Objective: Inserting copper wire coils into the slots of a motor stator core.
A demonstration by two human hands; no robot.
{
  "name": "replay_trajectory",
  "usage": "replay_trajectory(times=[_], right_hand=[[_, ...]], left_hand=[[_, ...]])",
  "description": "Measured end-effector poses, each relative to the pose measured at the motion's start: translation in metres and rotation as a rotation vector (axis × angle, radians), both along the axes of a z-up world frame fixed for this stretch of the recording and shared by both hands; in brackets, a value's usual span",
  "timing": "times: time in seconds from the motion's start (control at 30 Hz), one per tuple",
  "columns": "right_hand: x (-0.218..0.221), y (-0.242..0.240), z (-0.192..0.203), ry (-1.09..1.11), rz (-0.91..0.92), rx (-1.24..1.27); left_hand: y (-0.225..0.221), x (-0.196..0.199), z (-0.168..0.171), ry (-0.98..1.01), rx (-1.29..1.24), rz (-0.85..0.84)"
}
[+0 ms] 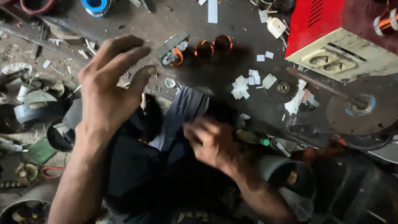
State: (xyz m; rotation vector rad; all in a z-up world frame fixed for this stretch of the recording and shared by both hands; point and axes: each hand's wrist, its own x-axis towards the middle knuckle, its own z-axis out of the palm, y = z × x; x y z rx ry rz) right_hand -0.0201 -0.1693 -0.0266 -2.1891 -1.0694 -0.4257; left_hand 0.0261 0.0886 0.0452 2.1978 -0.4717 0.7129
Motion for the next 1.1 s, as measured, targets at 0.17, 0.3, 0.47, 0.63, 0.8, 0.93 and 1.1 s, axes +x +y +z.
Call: replay_trajectory(times=[0.17, 0.3, 0.47, 0.63, 0.8, 0.93, 1.1], right_hand=[[-0.157, -0.091, -0.173, 0.244, 0.062, -0.944], [-0.178, -0.093, -0.18, 0.358, 0.184, -0.893], [-0.097, -0.037, -0.069, 1.118, 0.277, -1.194], [-0.044, -0.054, -0.038, 1.201, 0.051, -0.782], [-0.019, -0.03, 0.023, 1.152, 0.099, 0.385], [-0.002, -0.013, 0.025, 1.005, 0.194, 0.571], [0.022, -0.007, 0.022, 0.832, 0.187, 0.753]], left_hand=[[0.002, -0.034, -0.009, 0.076, -0.099, 0.111], [-0.01, -0.048, -0.018, 0.148, -0.237, 0.086], [-0.016, -0.065, -0.021, 0.285, -0.315, 0.023], [-0.035, -0.101, -0.06, 0.647, -0.353, -0.193], [-0.06, -0.117, -0.062, 1.067, -0.369, -0.357], [-0.058, -0.103, -0.054, 0.591, -0.419, -0.279], [-0.011, -0.046, 0.01, 0.522, -0.277, -0.103]])
